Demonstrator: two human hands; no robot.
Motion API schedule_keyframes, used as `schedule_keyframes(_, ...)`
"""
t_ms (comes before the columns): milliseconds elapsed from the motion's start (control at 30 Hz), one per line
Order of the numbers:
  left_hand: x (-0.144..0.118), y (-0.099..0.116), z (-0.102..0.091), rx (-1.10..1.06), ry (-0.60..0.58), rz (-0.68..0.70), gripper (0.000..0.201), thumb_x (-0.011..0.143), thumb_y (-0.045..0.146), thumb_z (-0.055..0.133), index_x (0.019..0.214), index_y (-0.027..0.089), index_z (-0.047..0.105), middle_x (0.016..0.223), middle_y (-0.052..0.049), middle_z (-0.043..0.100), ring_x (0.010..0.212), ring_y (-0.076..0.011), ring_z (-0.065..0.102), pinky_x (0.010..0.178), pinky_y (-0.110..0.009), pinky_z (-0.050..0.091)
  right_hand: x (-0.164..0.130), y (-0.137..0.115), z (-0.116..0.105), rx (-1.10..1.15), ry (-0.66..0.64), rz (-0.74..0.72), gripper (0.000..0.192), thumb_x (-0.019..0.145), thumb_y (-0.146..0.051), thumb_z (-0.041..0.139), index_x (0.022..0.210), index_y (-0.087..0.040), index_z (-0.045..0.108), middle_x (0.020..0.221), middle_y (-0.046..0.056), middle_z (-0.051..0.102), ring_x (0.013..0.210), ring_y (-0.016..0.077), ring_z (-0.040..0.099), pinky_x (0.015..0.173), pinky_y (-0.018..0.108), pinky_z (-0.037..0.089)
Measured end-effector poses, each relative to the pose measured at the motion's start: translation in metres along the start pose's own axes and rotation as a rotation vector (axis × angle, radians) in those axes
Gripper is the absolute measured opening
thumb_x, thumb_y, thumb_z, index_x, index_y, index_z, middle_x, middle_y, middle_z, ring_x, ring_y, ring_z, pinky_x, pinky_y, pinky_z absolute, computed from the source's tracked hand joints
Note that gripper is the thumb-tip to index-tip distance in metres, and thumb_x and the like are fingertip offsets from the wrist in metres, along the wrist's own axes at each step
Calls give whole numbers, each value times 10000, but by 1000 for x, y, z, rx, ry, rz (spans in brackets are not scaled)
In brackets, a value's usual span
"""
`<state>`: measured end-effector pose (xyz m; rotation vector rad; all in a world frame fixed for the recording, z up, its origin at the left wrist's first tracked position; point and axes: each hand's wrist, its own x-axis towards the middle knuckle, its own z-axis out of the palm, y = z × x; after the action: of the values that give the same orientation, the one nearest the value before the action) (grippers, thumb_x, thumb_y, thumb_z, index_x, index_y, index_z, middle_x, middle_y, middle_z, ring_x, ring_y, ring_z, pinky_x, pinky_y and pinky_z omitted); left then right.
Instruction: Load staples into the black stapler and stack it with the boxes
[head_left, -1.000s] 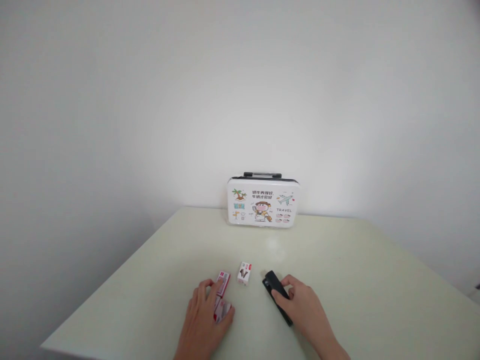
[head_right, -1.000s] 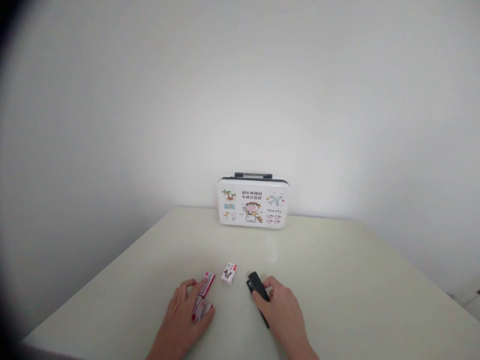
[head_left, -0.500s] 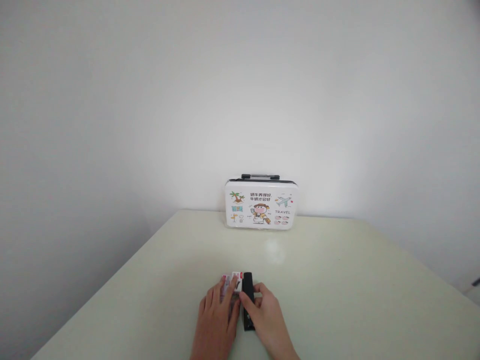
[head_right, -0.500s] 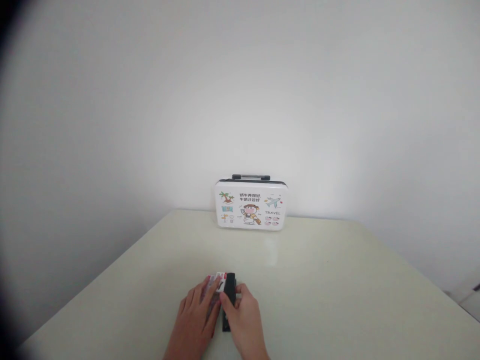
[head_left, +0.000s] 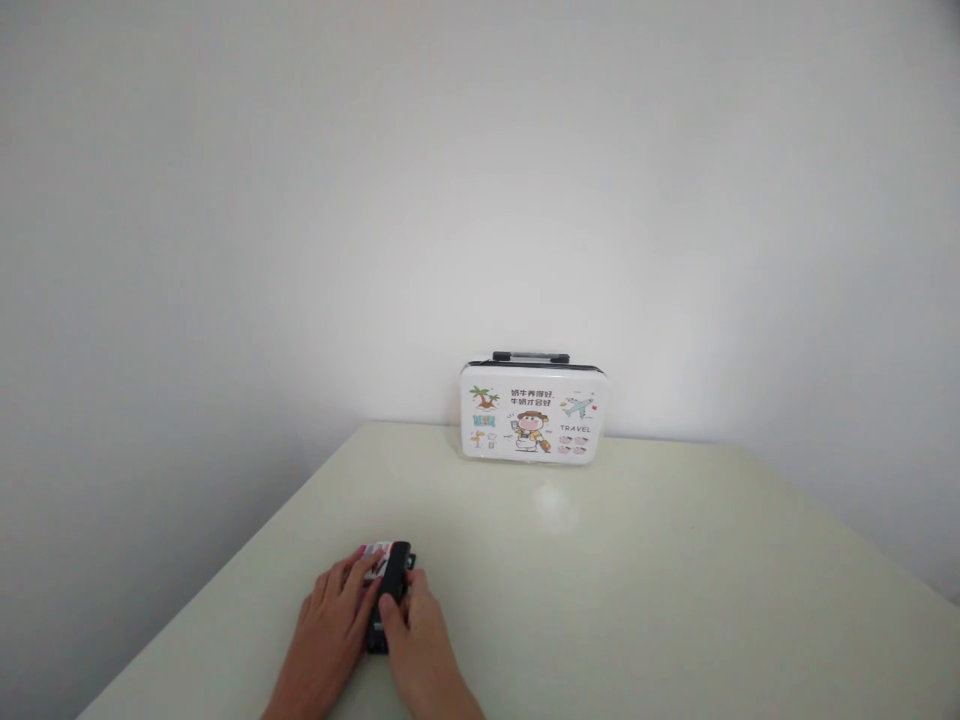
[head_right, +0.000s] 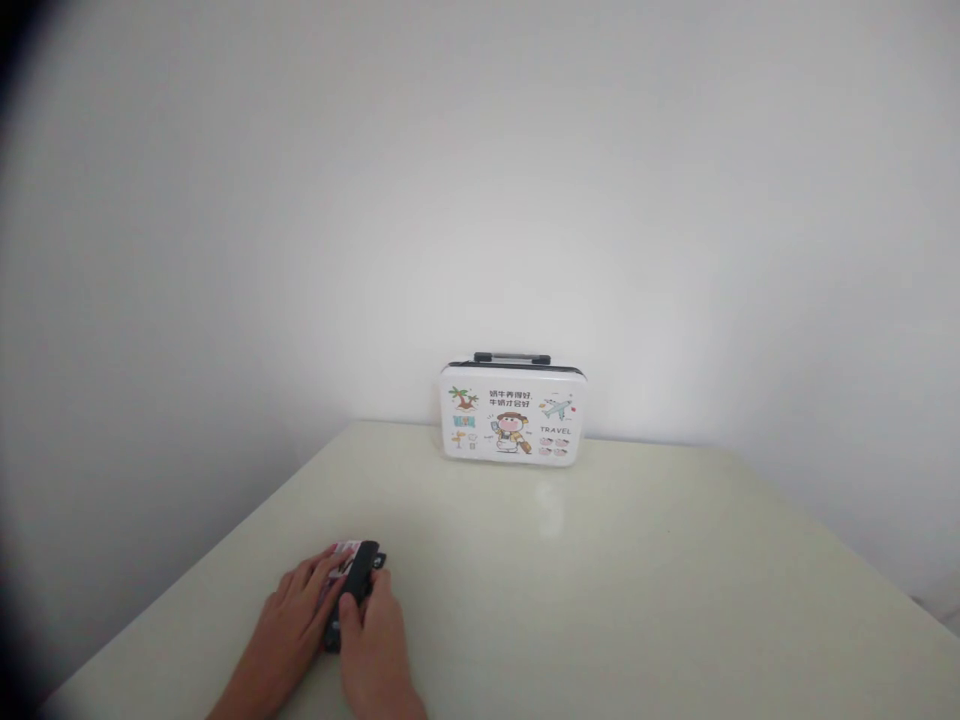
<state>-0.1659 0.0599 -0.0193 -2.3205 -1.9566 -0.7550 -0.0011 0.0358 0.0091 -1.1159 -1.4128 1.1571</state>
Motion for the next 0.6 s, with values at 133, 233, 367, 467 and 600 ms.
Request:
schedule_keyframes(133,4,-11,-18,38,33,-23,454,1056,403,278,1442,316,500,1442,-39,567,1333,-246,490,1107,-477,401,6,-4,5,-18,24,21,579,965,-603,475,1391,-214,522,991,69,717,989,287,676,868,423,537)
schedule_keyframes(233,-1,3,-35,-14,220,-65,466,1045,417,274,1431,288,500,1412,-50,589,1336,-256,485,1149,-503,358,-9,4,-23,-82,109,87,679,994,-625,376,1503,-176,407,889,60,704,887,281,694,827,433,551)
schedule_keyframes(367,-13,68,-33,-185,317,6,426,1030,414,362,1391,269,535,1429,-77,582,1331,-268,510,1139,-501,400,-47,34,-106,-299,207,41,674,1010,-572,319,1518,-139,411,1104,141,722,1001,280,706,929,428,550)
schedule_keyframes(467,-21,126,3,-212,9,272,392,1014,361,456,1385,333,579,1392,-40,635,1302,-229,569,1098,-417,479,-74,59,-171,-629,302,-37,632,965,-541,405,1486,-199,510,1492,143,551,1380,322,513,1149,485,415)
schedule_keyframes(600,-31,166,67,-99,-176,442,583,940,364,574,1510,368,452,1531,-33,516,1362,-285,545,1079,-453,518,-92,76,-205,-1037,273,43,583,914,-535,503,1462,-338,543,1569,34,440,1443,385,418,1154,638,362)
